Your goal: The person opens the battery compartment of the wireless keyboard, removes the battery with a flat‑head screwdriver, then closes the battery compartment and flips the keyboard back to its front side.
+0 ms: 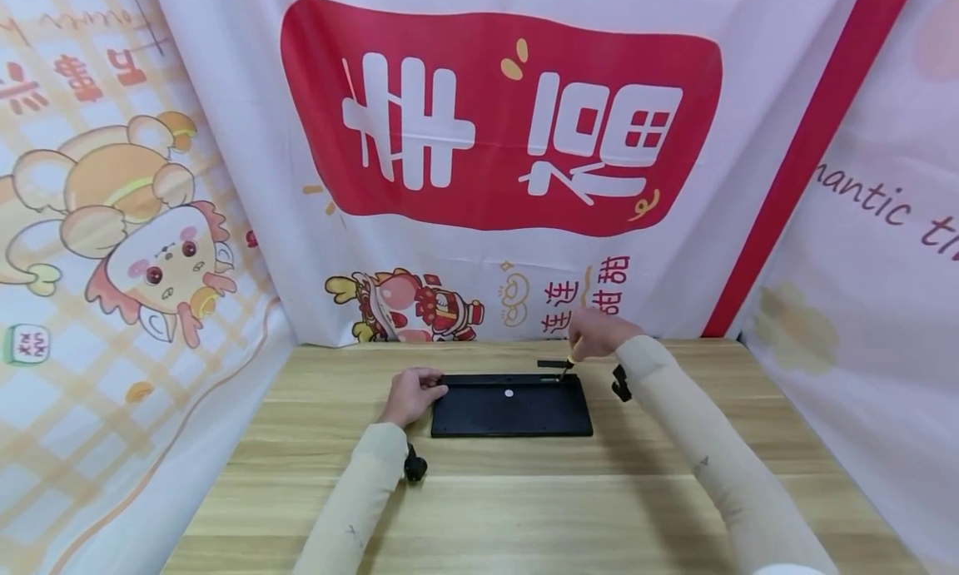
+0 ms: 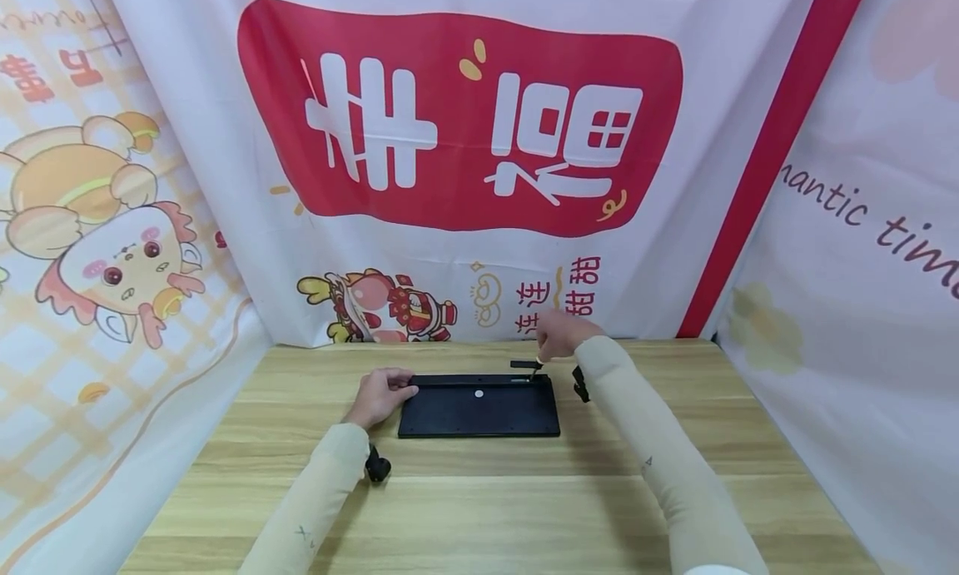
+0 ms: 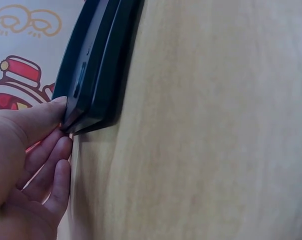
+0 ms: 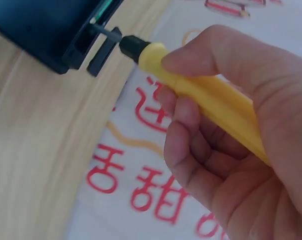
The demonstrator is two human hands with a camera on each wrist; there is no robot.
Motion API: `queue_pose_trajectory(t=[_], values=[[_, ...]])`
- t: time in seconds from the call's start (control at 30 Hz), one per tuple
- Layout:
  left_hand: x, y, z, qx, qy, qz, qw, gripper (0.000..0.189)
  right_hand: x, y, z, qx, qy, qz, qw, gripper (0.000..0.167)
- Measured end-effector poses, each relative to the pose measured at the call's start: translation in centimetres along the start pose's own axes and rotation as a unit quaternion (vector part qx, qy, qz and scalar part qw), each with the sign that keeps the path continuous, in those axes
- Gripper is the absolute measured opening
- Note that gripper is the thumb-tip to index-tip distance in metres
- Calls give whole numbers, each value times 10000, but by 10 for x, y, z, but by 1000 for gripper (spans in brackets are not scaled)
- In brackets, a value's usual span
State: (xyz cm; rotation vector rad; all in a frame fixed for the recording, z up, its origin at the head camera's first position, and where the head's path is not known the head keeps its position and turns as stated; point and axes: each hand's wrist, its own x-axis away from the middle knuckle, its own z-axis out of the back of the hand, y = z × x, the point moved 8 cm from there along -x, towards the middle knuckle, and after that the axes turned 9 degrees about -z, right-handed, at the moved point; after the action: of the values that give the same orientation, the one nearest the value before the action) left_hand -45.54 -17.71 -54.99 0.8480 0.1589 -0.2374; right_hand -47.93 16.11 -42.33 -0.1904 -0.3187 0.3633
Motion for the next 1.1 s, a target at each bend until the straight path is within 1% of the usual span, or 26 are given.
queue_pose_trajectory(t=[0.1,0.13,0.27,0.47,0.57,0.67,0.8,0.93,1.0,1.1], values=[[-1,1,2,-16,26,-31,10000,28,1,16,0,-385,11,72,9992,12],[-1,1,2,-20,32,-25,10000,29,1,21,0,-502,25,87,9987,11],[-2,1,3,-84,47,-7,10000,29,2,40,-5,-973,59,62,9952,10],[-2,3,4,-189,49,-22,9998,29,2,69,-18,-1592,-30,-53,9872,21],[-2,3,5,-187,36,-17,9998,28,3,79,-25,-1976,-53,-112,9802,22],[-2,2,4,-179,23,-37,9998,28,6,86,-32,-2376,-97,-266,9710,25],[-1,2,3,-160,-12,-83,9998,28,16,90,-42,-2929,-96,-504,9548,26],[-1,1,1,-151,-32,-48,9999,29,22,92,-50,-3401,-43,-488,9391,23],[-2,0,2,-154,-24,-26,9999,30,22,96,-53,-3482,-22,-520,9360,23],[-2,0,3,-154,-14,20,9999,30,20,106,-59,-3507,-3,-731,9336,27]])
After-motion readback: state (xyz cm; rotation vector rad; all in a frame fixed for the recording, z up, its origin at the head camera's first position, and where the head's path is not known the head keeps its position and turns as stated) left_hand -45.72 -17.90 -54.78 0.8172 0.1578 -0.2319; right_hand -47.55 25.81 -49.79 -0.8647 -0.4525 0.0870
